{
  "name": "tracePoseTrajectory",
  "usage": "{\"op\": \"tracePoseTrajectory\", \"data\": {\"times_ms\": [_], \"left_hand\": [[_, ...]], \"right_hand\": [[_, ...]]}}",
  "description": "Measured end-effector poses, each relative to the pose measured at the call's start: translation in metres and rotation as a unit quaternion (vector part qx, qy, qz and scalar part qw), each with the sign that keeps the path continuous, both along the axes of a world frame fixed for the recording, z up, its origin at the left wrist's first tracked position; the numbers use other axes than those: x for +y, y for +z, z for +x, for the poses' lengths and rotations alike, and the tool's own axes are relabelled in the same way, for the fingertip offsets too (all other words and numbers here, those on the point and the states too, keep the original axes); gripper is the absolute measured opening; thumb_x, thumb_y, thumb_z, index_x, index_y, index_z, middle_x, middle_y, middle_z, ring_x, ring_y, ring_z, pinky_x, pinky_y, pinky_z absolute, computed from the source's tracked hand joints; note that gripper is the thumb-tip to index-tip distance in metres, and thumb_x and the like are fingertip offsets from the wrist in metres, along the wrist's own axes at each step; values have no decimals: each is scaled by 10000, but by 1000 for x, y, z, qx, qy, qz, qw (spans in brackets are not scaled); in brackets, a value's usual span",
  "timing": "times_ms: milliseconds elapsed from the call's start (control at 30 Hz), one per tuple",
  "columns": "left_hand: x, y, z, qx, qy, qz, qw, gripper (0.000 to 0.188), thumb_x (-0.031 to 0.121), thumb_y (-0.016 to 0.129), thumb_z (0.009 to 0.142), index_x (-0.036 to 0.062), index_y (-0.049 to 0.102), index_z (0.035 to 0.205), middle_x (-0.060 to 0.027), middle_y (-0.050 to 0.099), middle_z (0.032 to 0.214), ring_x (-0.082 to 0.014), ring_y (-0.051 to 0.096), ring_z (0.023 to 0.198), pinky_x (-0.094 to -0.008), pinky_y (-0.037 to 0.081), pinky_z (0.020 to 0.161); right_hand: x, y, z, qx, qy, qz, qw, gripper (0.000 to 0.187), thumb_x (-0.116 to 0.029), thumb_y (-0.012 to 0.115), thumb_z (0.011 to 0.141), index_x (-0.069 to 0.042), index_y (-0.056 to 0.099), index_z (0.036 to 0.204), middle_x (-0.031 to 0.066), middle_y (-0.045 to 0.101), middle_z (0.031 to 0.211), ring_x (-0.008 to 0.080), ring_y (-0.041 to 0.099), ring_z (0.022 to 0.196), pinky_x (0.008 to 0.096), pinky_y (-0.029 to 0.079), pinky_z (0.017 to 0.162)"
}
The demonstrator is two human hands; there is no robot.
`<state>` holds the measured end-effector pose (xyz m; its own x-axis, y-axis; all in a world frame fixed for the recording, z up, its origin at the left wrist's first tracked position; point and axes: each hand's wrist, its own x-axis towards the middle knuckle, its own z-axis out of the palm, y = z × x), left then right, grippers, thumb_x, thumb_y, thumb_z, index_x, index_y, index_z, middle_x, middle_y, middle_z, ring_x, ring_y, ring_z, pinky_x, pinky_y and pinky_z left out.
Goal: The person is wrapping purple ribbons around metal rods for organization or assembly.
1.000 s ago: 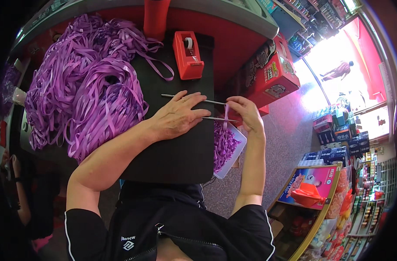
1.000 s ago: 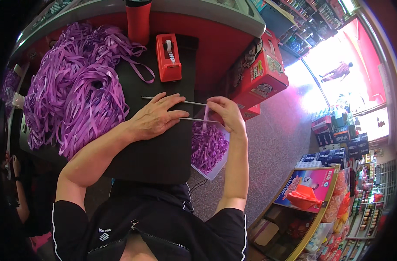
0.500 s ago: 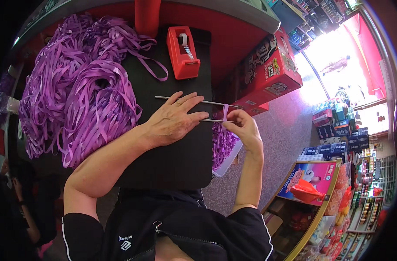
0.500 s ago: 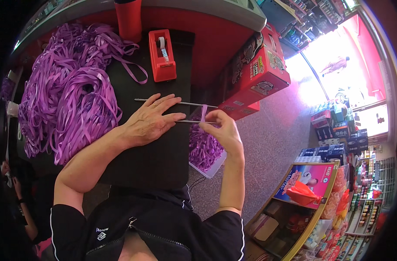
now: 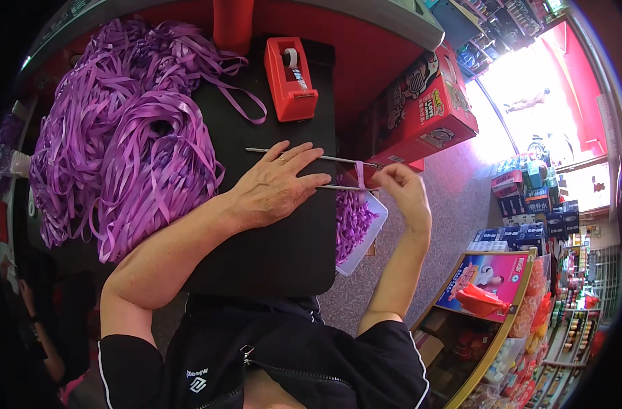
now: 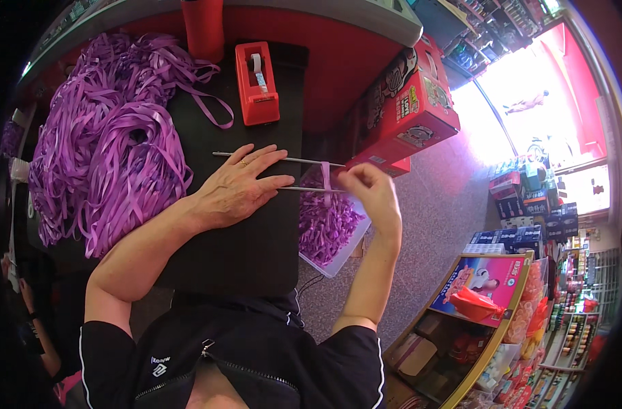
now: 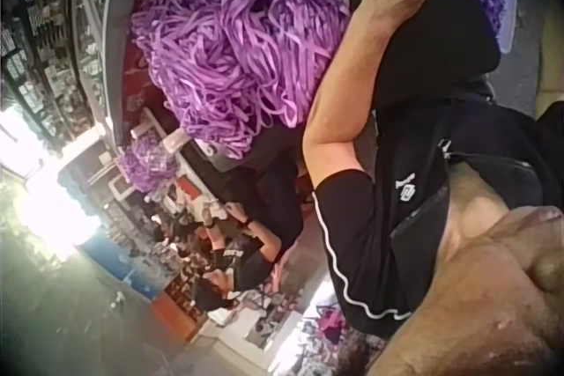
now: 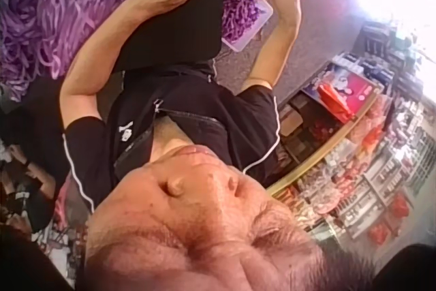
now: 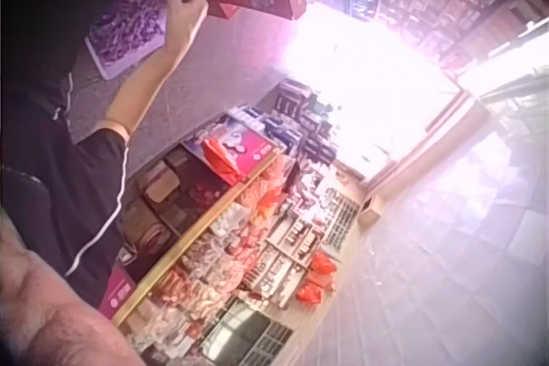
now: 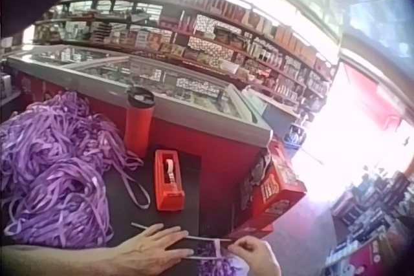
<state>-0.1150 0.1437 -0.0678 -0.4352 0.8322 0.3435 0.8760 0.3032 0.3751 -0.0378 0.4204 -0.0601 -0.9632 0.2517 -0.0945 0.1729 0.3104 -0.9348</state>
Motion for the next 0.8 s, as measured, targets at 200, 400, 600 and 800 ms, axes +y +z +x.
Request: {"op": "tracePoseTrajectory", "data": {"times_ms": [200,400,600,800], "left_hand": [[1,3,0,5,-2,1,1000,341,145,608,873,151,583,1212,-152,431,1374,-306,378,1330,-490,281,1098],[0,2,0,-2,-2,7,1000,327,154,604,879,150,585,1205,-154,434,1371,-305,382,1327,-485,276,1101],[1,-3,0,-1,-3,16,1000,313,162,599,885,150,588,1198,-151,434,1379,-303,383,1327,-483,272,1105],[0,-6,-1,2,0,22,1000,330,164,605,881,157,583,1210,-152,431,1382,-303,380,1328,-485,272,1106]], "right_hand": [[-13,6,-38,-9,90,5,996,153,-118,690,832,4,673,922,16,658,826,73,588,768,221,464,700],[8,-25,-46,-38,75,-153,985,148,-83,703,811,1,676,930,8,646,826,49,572,727,179,451,646],[5,-22,-29,-13,0,-184,983,177,-133,663,856,12,673,958,26,661,872,63,585,736,197,469,676],[-7,-28,9,-62,23,-141,988,192,-170,661,861,11,686,917,5,652,810,42,553,723,198,426,663]]}}
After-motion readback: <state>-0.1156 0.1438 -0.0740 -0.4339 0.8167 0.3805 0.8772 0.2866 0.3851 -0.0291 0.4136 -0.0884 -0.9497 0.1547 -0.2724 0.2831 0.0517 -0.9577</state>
